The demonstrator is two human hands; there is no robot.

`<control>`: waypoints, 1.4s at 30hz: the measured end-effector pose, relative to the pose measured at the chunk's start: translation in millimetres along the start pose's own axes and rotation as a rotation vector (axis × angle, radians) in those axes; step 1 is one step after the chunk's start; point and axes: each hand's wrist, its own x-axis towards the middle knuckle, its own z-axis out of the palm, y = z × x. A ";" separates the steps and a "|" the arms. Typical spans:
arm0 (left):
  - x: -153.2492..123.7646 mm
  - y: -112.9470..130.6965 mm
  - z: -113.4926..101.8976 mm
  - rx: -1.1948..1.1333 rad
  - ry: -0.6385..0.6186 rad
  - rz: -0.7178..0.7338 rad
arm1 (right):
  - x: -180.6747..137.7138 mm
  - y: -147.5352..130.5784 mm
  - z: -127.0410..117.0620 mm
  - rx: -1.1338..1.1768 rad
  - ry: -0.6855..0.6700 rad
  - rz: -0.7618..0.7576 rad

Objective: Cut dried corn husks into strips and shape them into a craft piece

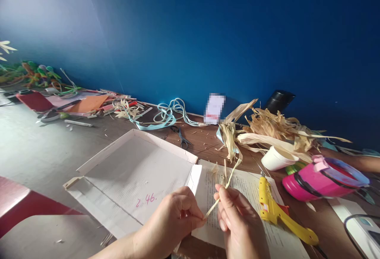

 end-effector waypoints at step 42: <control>-11.1 3.0 -5.9 -0.006 0.031 -0.088 | -1.9 3.0 -5.2 -0.296 0.055 -0.013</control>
